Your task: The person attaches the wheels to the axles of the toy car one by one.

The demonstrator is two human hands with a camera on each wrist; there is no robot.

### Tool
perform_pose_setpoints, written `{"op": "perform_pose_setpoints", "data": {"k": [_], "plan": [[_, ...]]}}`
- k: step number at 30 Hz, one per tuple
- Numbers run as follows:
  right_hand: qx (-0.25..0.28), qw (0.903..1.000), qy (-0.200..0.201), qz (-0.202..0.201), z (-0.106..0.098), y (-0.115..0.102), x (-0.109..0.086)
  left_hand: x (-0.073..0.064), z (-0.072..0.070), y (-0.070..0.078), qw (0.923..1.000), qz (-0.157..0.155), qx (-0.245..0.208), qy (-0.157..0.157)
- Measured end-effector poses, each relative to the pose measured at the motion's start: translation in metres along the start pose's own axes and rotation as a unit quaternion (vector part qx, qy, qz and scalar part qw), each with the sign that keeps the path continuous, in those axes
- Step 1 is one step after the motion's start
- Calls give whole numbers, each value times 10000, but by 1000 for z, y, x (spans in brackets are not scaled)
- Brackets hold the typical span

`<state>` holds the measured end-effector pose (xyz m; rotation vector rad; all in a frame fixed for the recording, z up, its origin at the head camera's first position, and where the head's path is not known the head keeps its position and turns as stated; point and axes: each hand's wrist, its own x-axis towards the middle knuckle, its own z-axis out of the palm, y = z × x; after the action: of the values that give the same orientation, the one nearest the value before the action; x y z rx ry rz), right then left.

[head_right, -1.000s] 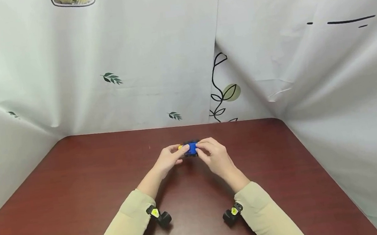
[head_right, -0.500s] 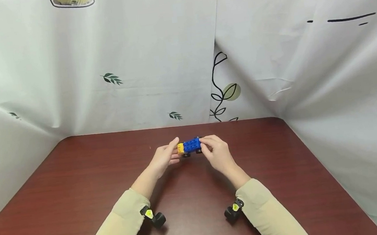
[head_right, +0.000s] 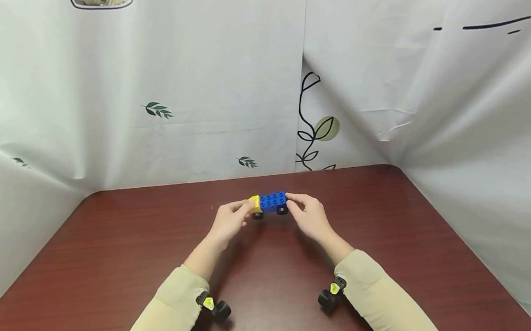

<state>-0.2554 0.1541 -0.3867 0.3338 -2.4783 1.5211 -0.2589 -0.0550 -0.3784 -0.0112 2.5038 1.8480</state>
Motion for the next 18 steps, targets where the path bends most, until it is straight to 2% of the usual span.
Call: {"op": "perform_pose_setpoints", "data": {"k": [4,8,18], "plan": [[315,9986,-161,403,0,1,1,-1,2,-3,9988,325,370,81],[286,9968,-278,685,0,2,1,-2,3,-5,9981,466,413,-5],[-124,9948,-475,888,1,9,3,-2,6,-9,9976,365,583,31]]}}
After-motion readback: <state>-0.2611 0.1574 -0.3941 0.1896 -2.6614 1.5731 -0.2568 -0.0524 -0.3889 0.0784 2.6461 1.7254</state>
